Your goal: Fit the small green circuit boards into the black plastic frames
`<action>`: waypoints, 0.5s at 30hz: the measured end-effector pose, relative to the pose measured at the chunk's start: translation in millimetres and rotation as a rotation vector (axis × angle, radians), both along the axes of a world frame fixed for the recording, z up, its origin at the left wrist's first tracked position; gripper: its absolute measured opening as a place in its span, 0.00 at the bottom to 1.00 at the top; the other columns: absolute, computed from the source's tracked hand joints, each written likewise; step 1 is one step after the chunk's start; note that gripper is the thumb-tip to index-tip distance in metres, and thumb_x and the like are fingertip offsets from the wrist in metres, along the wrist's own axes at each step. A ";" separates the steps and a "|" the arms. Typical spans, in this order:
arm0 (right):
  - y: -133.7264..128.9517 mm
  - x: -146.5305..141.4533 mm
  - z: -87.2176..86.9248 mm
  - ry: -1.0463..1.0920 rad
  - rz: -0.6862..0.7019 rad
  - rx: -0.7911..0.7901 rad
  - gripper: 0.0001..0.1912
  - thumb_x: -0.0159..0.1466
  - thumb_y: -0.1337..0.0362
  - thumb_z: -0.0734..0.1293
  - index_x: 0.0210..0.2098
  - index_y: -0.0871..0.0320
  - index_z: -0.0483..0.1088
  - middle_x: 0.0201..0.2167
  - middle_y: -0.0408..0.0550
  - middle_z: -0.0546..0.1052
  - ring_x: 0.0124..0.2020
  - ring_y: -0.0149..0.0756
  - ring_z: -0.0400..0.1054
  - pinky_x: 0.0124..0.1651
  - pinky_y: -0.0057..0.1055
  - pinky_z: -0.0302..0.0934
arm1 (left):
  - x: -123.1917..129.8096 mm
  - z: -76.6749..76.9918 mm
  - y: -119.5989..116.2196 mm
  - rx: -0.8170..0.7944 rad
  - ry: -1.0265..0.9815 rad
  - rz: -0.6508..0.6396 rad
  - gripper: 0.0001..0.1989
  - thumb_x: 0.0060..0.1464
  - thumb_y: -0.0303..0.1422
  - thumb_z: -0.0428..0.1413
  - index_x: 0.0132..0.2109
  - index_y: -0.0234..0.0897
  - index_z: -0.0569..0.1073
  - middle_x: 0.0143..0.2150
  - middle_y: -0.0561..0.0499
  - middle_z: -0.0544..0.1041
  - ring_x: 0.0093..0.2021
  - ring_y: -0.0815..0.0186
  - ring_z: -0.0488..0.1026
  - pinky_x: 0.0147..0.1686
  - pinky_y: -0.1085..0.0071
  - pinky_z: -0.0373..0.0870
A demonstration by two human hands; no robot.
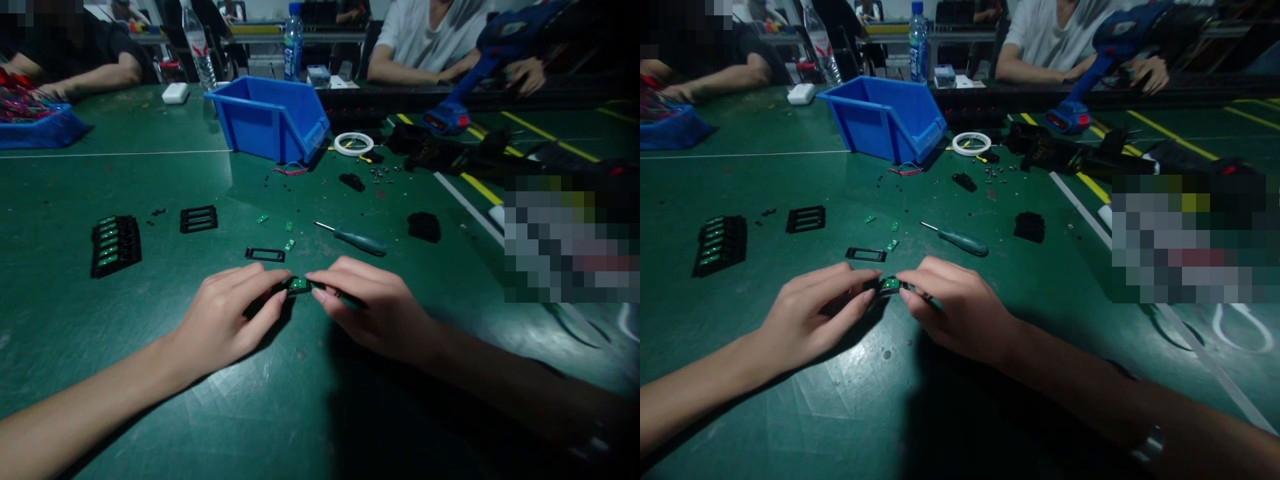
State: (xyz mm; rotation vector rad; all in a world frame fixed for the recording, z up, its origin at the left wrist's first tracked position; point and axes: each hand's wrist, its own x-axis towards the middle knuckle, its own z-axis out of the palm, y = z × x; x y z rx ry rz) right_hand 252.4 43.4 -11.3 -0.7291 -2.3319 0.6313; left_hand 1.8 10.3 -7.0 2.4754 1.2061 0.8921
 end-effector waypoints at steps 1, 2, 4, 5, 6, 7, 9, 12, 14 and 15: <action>0.4 -0.4 0.2 -0.002 -0.014 0.002 0.13 0.70 0.68 0.64 0.53 0.63 0.73 0.38 0.49 0.75 0.38 0.35 0.69 0.42 0.31 0.61 | -0.1 -0.6 0.4 -0.016 0.027 0.000 0.17 0.64 0.30 0.57 0.58 0.32 0.74 0.34 0.50 0.74 0.33 0.68 0.70 0.34 0.70 0.66; 0.6 -0.8 0.1 -0.011 -0.030 0.004 0.13 0.70 0.68 0.64 0.52 0.63 0.73 0.37 0.49 0.74 0.38 0.36 0.68 0.42 0.31 0.61 | -0.1 -1.3 0.9 -0.026 0.053 -0.004 0.18 0.64 0.31 0.57 0.60 0.32 0.72 0.36 0.50 0.74 0.33 0.67 0.70 0.35 0.70 0.67; 0.9 -1.9 -1.0 -0.044 -0.062 0.011 0.12 0.70 0.67 0.64 0.50 0.62 0.74 0.37 0.49 0.74 0.37 0.36 0.68 0.42 0.32 0.61 | -0.2 -2.5 1.8 -0.030 0.087 -0.014 0.20 0.64 0.33 0.57 0.61 0.32 0.71 0.37 0.50 0.73 0.34 0.66 0.70 0.35 0.69 0.67; 0.9 -2.4 -1.9 -0.062 -0.076 0.016 0.12 0.70 0.66 0.64 0.50 0.62 0.74 0.37 0.49 0.74 0.37 0.36 0.68 0.42 0.33 0.61 | -0.2 -2.9 2.2 -0.029 0.095 -0.019 0.19 0.65 0.33 0.57 0.60 0.33 0.71 0.37 0.50 0.73 0.35 0.66 0.70 0.36 0.69 0.67; 0.9 -3.0 -3.0 -0.079 -0.089 0.019 0.12 0.70 0.66 0.64 0.50 0.61 0.74 0.37 0.49 0.74 0.38 0.37 0.69 0.42 0.33 0.61 | -0.2 -3.2 2.5 -0.029 0.101 -0.024 0.18 0.65 0.33 0.57 0.59 0.33 0.72 0.37 0.50 0.73 0.35 0.66 0.70 0.36 0.69 0.67; 0.9 -3.5 -4.2 -0.093 -0.101 0.021 0.12 0.70 0.66 0.65 0.51 0.61 0.74 0.38 0.49 0.74 0.39 0.37 0.69 0.43 0.33 0.62 | -0.2 -3.3 2.8 -0.029 0.106 -0.026 0.16 0.66 0.32 0.56 0.58 0.34 0.72 0.36 0.50 0.73 0.35 0.66 0.70 0.36 0.69 0.67; 1.1 -4.4 -6.5 -0.118 -0.116 0.019 0.13 0.70 0.65 0.65 0.52 0.60 0.74 0.40 0.50 0.74 0.41 0.38 0.69 0.45 0.34 0.62 | -0.3 -3.3 3.1 -0.033 0.112 -0.035 0.14 0.66 0.32 0.55 0.57 0.35 0.73 0.37 0.50 0.73 0.35 0.66 0.70 0.36 0.69 0.67; 2.2 -5.3 -8.7 -0.147 -0.112 0.017 0.13 0.69 0.65 0.65 0.52 0.60 0.74 0.40 0.50 0.75 0.42 0.39 0.69 0.46 0.35 0.62 | -0.7 -3.4 3.1 -0.028 0.116 -0.045 0.12 0.67 0.31 0.54 0.55 0.35 0.74 0.37 0.50 0.73 0.35 0.66 0.70 0.35 0.70 0.67; 3.2 -5.7 -9.3 -0.153 -0.102 0.018 0.13 0.69 0.65 0.65 0.51 0.60 0.74 0.40 0.50 0.75 0.43 0.40 0.69 0.47 0.35 0.62 | -0.9 -3.6 2.8 -0.026 0.113 -0.054 0.12 0.67 0.31 0.54 0.55 0.35 0.74 0.37 0.50 0.73 0.35 0.66 0.70 0.35 0.70 0.66; 3.7 -6.0 -9.3 -0.154 -0.098 0.018 0.12 0.69 0.65 0.65 0.51 0.60 0.75 0.40 0.50 0.75 0.43 0.40 0.69 0.47 0.35 0.62 | -1.0 -3.8 2.6 -0.025 0.111 -0.059 0.12 0.67 0.31 0.54 0.55 0.35 0.74 0.37 0.50 0.73 0.35 0.67 0.70 0.35 0.70 0.66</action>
